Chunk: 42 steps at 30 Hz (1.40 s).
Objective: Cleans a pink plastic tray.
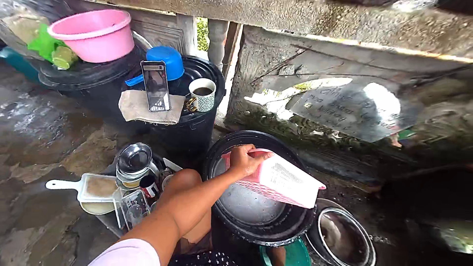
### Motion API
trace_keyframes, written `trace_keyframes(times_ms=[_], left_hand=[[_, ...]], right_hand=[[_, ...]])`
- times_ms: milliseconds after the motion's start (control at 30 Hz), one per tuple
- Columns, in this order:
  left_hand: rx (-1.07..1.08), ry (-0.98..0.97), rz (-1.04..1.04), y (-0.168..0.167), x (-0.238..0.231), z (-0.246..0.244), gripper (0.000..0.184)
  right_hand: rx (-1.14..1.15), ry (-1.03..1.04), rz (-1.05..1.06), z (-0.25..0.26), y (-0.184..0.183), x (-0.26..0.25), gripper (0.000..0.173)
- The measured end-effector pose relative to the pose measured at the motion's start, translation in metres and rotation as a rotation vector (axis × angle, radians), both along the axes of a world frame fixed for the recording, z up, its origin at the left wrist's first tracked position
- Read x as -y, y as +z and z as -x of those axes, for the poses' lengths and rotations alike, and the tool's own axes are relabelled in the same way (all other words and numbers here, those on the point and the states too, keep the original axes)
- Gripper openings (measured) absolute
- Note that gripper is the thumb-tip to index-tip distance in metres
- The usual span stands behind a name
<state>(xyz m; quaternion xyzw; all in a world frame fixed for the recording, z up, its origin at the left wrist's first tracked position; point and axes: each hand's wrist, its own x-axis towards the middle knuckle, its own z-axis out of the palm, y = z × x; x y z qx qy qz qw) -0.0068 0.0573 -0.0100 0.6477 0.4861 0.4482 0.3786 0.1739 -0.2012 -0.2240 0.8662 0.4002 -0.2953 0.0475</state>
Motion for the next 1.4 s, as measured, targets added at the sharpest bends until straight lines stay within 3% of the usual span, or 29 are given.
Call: trace_keyframes(times_ms=[67, 100, 167, 200, 267, 333, 433, 533, 633, 733, 833, 1033, 1167, 1233, 1400], left_hand=[[-0.034, 0.016, 0.014, -0.004, -0.001, -0.001, 0.056], [-0.048, 0.028, 0.017, -0.005, -0.002, -0.003, 0.057], [-0.071, 0.048, 0.031, -0.005, -0.003, -0.007, 0.056], [-0.085, 0.058, 0.037, -0.004, -0.001, -0.008, 0.055], [-0.100, 0.078, 0.021, -0.003, 0.004, -0.011, 0.053], [-0.110, 0.103, -0.003, -0.002, 0.009, -0.015, 0.053], [-0.116, 0.136, -0.031, 0.001, 0.016, -0.020, 0.058], [-0.081, 0.155, -0.072, -0.004, 0.031, -0.035, 0.062], [-0.065, 0.154, -0.065, -0.006, 0.046, -0.050, 0.065], [-0.049, 0.080, 0.007, -0.002, 0.059, -0.053, 0.068], [-0.032, 0.032, 0.156, 0.012, 0.058, -0.036, 0.071], [0.080, 0.048, 0.216, 0.016, 0.049, -0.008, 0.071], [-0.046, -0.007, 0.231, 0.015, 0.062, -0.019, 0.073], [-0.071, -0.037, 0.252, 0.016, 0.067, -0.020, 0.073], [0.042, 0.044, 0.288, 0.034, 0.050, -0.002, 0.070]], right_hand=[[0.053, -0.114, -0.117, -0.041, -0.068, 0.010, 0.049], [0.053, -0.172, -0.097, -0.057, -0.069, 0.009, 0.047], [0.041, -0.369, -0.136, -0.067, -0.034, 0.007, 0.041], [0.004, -0.544, -0.241, -0.066, -0.014, 0.006, 0.047], [-0.148, -0.918, -0.585, -0.061, 0.027, 0.000, 0.054], [-0.366, -1.099, -0.966, -0.058, 0.073, -0.013, 0.044], [-0.447, -0.933, -1.383, -0.038, 0.159, -0.042, 0.023], [-0.440, -0.631, -1.572, -0.011, 0.232, -0.077, 0.023], [-0.187, -0.265, -1.542, 0.018, 0.259, -0.116, 0.034], [0.104, 0.121, -1.306, 0.042, 0.254, -0.147, 0.036], [0.168, 0.279, -1.101, 0.032, 0.241, -0.157, 0.056], [0.198, -0.026, -0.893, -0.027, 0.233, -0.128, 0.067], [0.148, 0.235, -1.052, 0.043, 0.235, -0.140, 0.062], [0.177, 0.276, -1.053, 0.052, 0.234, -0.142, 0.064], [0.265, 0.087, -0.926, -0.049, 0.210, -0.115, 0.063]])
